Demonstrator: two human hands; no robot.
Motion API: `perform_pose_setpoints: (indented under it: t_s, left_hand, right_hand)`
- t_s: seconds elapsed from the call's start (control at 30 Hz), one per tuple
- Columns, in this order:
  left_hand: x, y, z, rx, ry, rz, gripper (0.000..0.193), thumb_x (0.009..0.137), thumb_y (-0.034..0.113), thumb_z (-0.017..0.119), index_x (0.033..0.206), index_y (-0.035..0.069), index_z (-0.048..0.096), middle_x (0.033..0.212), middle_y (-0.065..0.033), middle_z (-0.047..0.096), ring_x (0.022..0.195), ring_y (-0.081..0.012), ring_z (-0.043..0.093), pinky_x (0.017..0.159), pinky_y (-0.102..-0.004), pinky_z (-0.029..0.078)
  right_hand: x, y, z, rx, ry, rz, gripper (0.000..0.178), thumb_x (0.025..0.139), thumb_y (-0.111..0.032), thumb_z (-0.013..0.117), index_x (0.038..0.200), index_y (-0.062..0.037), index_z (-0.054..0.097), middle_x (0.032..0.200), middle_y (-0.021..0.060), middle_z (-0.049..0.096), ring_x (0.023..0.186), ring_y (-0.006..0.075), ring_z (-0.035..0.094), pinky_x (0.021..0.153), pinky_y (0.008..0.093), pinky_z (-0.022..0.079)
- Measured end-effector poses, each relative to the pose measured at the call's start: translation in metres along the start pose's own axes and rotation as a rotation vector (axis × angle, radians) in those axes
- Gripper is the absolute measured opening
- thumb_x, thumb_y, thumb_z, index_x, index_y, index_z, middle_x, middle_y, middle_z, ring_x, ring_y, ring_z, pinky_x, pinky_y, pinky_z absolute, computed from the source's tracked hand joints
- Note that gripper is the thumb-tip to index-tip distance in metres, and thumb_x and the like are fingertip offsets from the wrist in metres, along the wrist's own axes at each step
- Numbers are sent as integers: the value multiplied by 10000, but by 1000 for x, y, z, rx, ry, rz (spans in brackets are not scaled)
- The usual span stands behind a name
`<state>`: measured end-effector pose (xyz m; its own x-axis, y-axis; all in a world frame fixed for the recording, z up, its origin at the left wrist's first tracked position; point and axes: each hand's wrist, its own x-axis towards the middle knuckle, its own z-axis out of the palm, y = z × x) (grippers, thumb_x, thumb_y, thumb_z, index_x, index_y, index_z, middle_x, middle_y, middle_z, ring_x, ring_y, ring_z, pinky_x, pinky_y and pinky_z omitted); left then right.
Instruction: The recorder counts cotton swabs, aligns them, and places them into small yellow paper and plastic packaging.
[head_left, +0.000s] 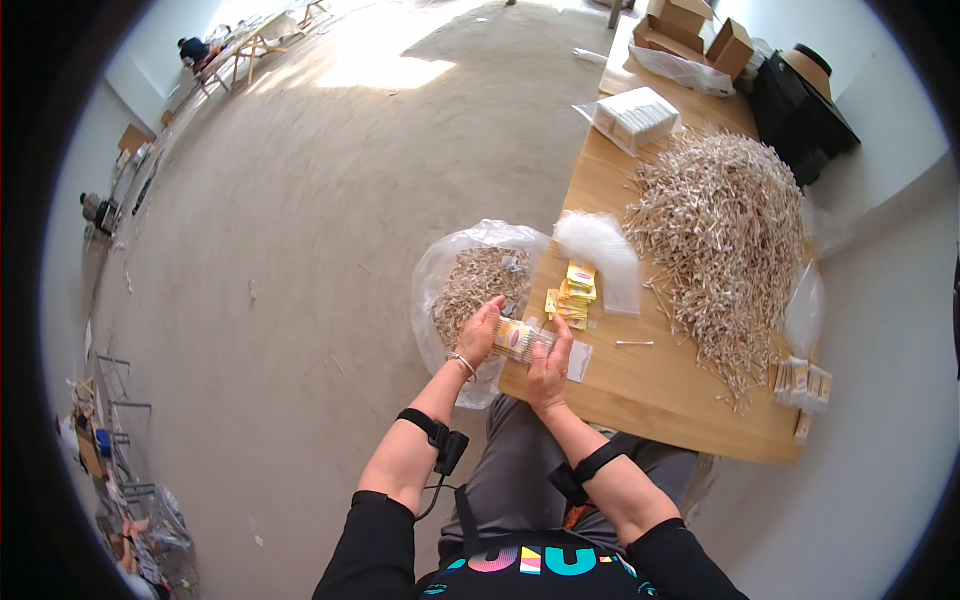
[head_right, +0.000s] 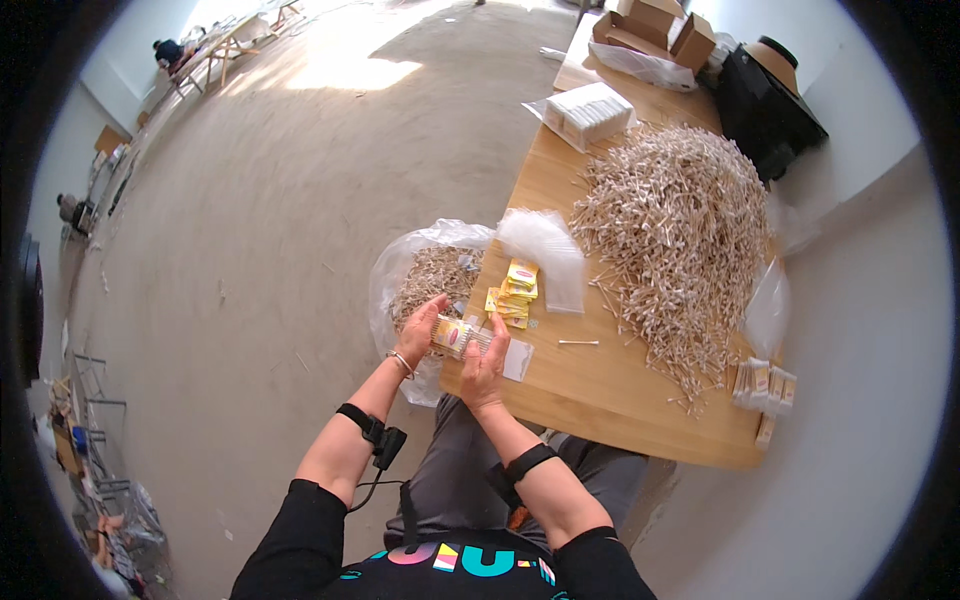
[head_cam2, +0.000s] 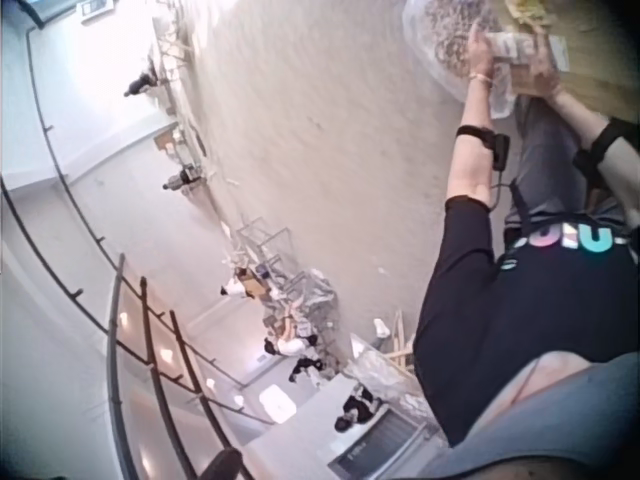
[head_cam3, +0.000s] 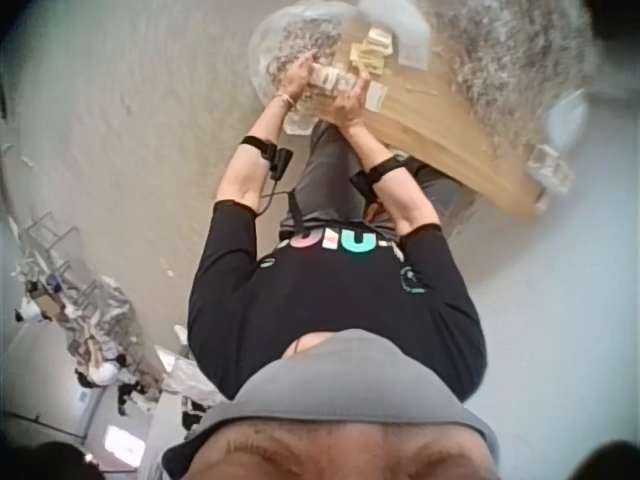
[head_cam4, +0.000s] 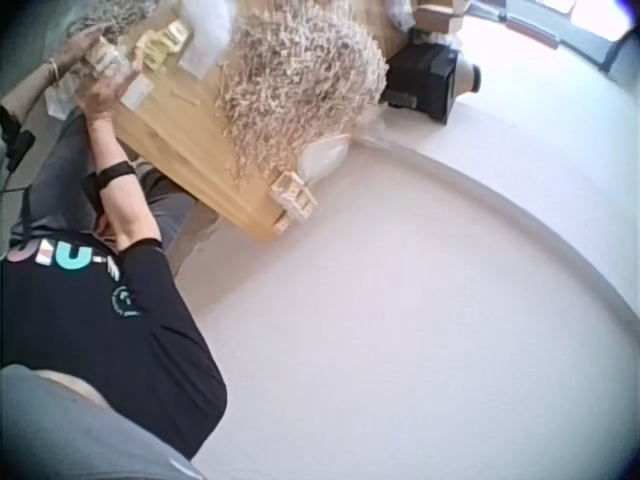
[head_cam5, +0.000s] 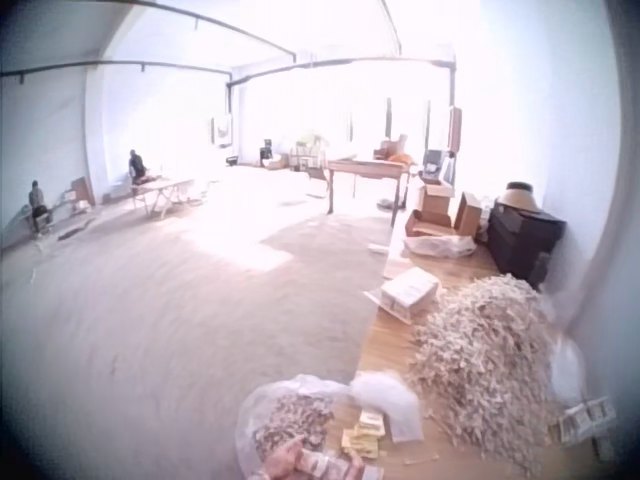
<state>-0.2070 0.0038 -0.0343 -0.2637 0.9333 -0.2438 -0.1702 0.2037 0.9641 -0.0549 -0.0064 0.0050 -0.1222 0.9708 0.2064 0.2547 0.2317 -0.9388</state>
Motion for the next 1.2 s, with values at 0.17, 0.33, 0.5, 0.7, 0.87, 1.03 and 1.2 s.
perform_pose_setpoints:
  t_s: [0.17, 0.33, 0.5, 0.7, 0.87, 1.03, 1.2]
  left_hand:
    - [-3, 1, -1, 1, -137, 0, 482, 997, 343, 362, 1330, 1, 425, 1291, -127, 511, 1200, -182, 464, 1025, -298, 354]
    - [-3, -3, 6, -115, -160, -6, 476, 998, 340, 359, 1320, -2, 432, 1266, -130, 524, 1179, -187, 476, 1008, -301, 377]
    - [2, -9, 3, -90, -174, 21, 473, 997, 331, 363, 1310, -20, 409, 1242, -150, 538, 1152, -194, 501, 981, -293, 392]
    - [-18, -39, 7, 21, 510, 99, 614, 955, 480, 396, 1320, -12, 356, 1214, -162, 525, 1118, -233, 503, 980, -343, 377]
    - [-58, -33, 12, -399, 268, -201, 440, 839, 525, 606, 812, 89, 560, 700, 25, 546, 622, -48, 495, 611, -201, 427]
    - [-53, -16, 32, -362, 478, -58, 165, 801, 181, 735, 804, 65, 617, 742, 13, 613, 625, -48, 523, 572, -196, 420]
    - [-54, -14, 44, -591, 480, -132, 199, 768, 177, 766, 818, 36, 635, 779, -36, 657, 663, -75, 582, 601, -219, 465]
  right_hand:
    - [0, -1, 14, 49, 10, -7, 530, 847, -169, 424, 1310, 69, 325, 1363, 228, 337, 1299, 336, 304, 1094, 379, 213]
    - [5, -2, 32, 104, -21, -41, 506, 863, -185, 425, 1299, 57, 340, 1398, 234, 307, 1332, 339, 264, 1101, 391, 198]
    - [5, -2, 38, 52, -66, -106, 483, 864, -164, 429, 1289, 53, 349, 1413, 232, 293, 1348, 345, 243, 1102, 398, 200]
    - [6, -3, 42, 46, -78, -59, 446, 853, -130, 410, 1256, 56, 378, 1395, 238, 316, 1346, 383, 241, 1107, 433, 196]
    - [9, 0, 36, 12, -79, -50, 405, 854, -91, 404, 1234, 48, 414, 1372, 227, 367, 1324, 369, 299, 1090, 414, 242]
    - [7, 2, 39, 83, -123, -28, 395, 860, -116, 418, 1226, 34, 435, 1361, 225, 389, 1311, 373, 321, 1083, 416, 251]
    - [12, 9, 34, 51, -168, -93, 397, 868, -141, 427, 1227, 23, 466, 1342, 218, 428, 1312, 373, 315, 1090, 422, 229]
